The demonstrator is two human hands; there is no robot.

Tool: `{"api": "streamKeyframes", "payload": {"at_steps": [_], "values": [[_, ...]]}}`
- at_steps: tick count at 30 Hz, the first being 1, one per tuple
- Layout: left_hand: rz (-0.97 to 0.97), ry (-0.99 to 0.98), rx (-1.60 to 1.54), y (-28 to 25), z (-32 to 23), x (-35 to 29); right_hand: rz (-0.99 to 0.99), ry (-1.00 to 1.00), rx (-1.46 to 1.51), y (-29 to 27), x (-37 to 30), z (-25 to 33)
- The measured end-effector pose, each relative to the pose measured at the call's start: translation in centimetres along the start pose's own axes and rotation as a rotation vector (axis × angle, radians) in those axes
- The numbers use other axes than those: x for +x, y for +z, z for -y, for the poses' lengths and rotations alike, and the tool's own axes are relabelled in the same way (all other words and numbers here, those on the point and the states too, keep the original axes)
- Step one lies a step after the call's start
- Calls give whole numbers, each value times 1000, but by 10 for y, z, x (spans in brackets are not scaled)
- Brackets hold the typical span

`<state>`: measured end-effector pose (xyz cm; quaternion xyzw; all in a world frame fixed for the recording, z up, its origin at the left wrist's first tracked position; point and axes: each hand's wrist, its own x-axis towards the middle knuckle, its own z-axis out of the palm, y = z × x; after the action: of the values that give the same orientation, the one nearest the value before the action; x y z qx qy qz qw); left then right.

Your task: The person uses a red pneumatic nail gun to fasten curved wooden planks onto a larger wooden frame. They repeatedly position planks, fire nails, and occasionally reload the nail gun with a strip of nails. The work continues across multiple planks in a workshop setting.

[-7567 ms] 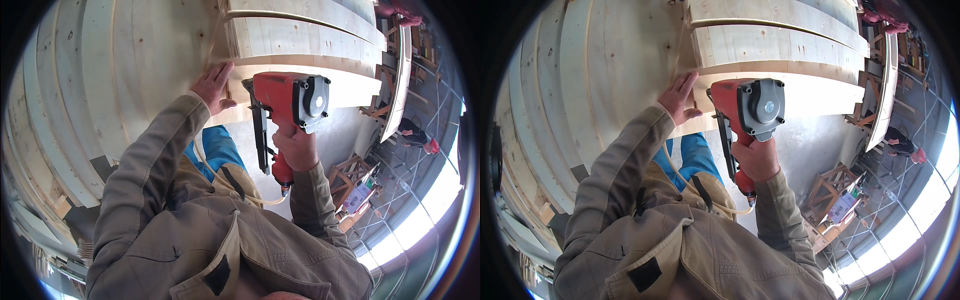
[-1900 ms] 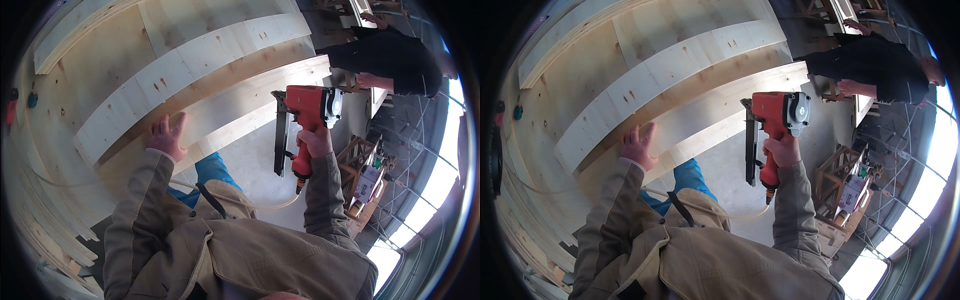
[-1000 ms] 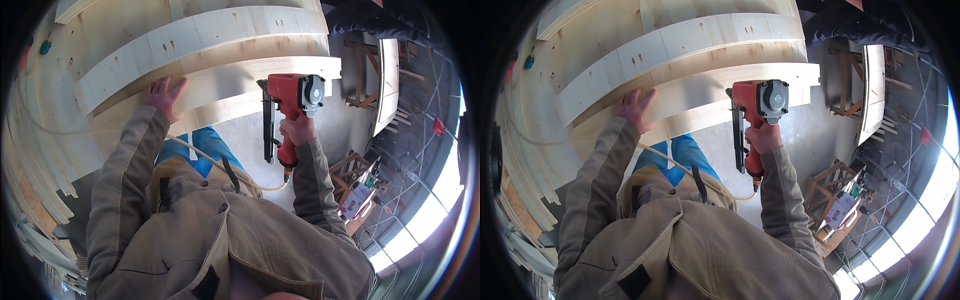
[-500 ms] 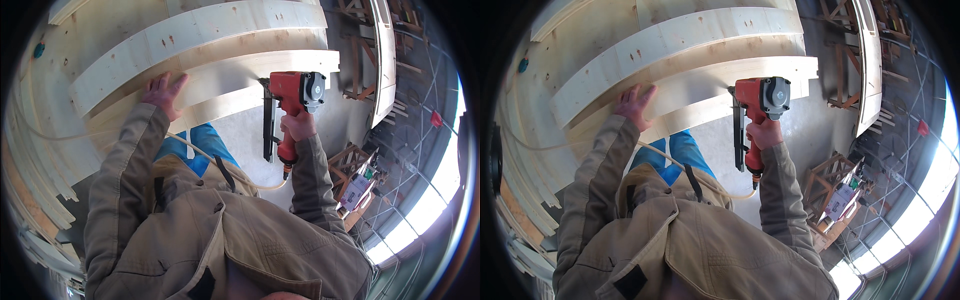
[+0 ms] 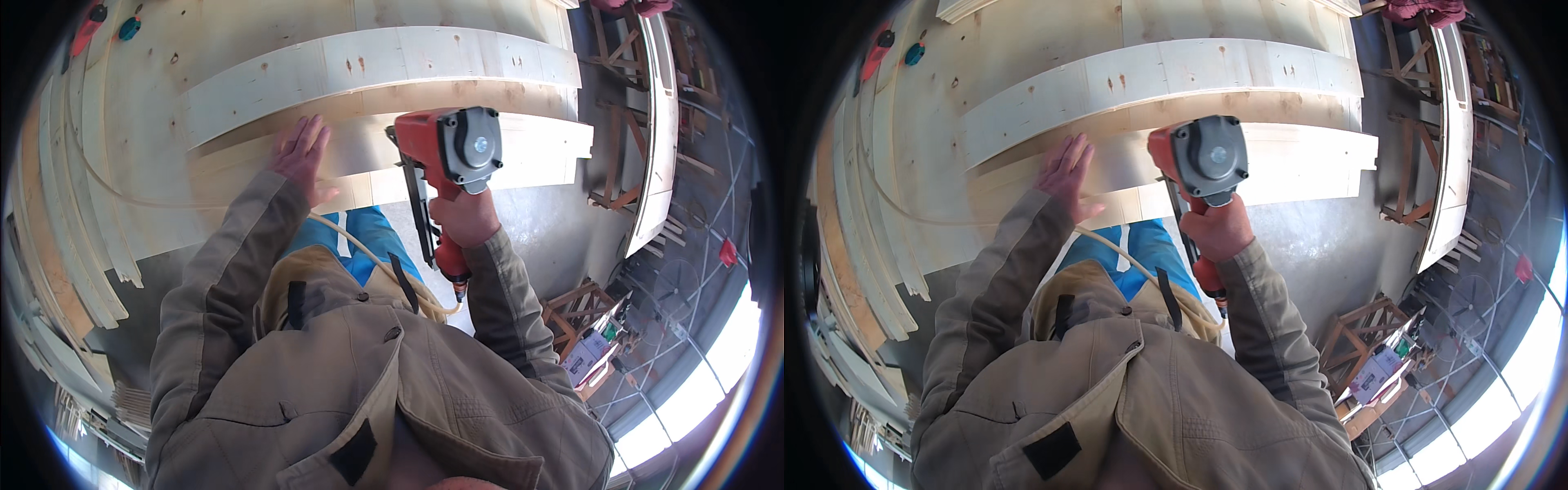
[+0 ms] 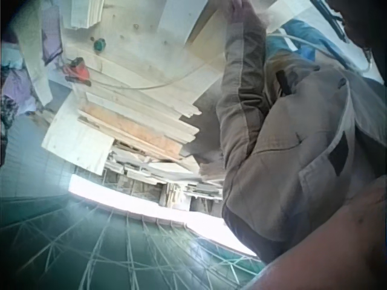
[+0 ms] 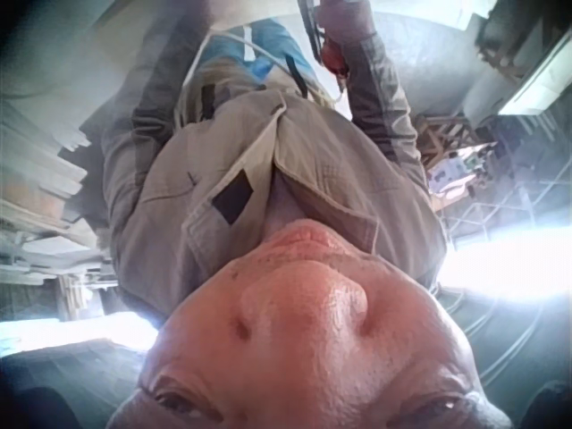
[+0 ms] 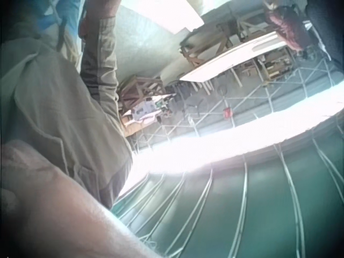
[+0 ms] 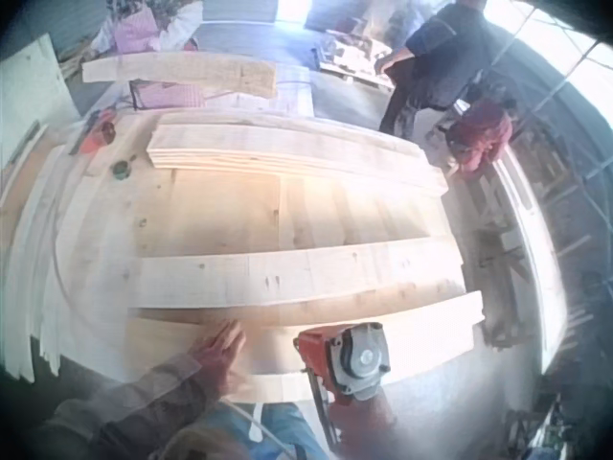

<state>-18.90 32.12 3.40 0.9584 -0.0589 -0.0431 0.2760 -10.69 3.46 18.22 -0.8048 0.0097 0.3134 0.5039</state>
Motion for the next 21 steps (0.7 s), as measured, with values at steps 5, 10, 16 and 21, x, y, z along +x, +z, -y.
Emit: {"api": "streamKeyframes", "payload": {"at_steps": [5, 10, 16, 21], "values": [[-18, -76, 134, -10, 35, -54, 148, -52, -232, 42, 15, 8], [21, -154, 169, 2, 41, -62, 167, -91, -327, 56, 20, 14], [28, -158, 186, 12, 50, -65, 86, -101, -201, 62, 10, 18], [43, -195, 174, 19, 51, -64, 86, -61, -228, 63, 13, 14]]}}
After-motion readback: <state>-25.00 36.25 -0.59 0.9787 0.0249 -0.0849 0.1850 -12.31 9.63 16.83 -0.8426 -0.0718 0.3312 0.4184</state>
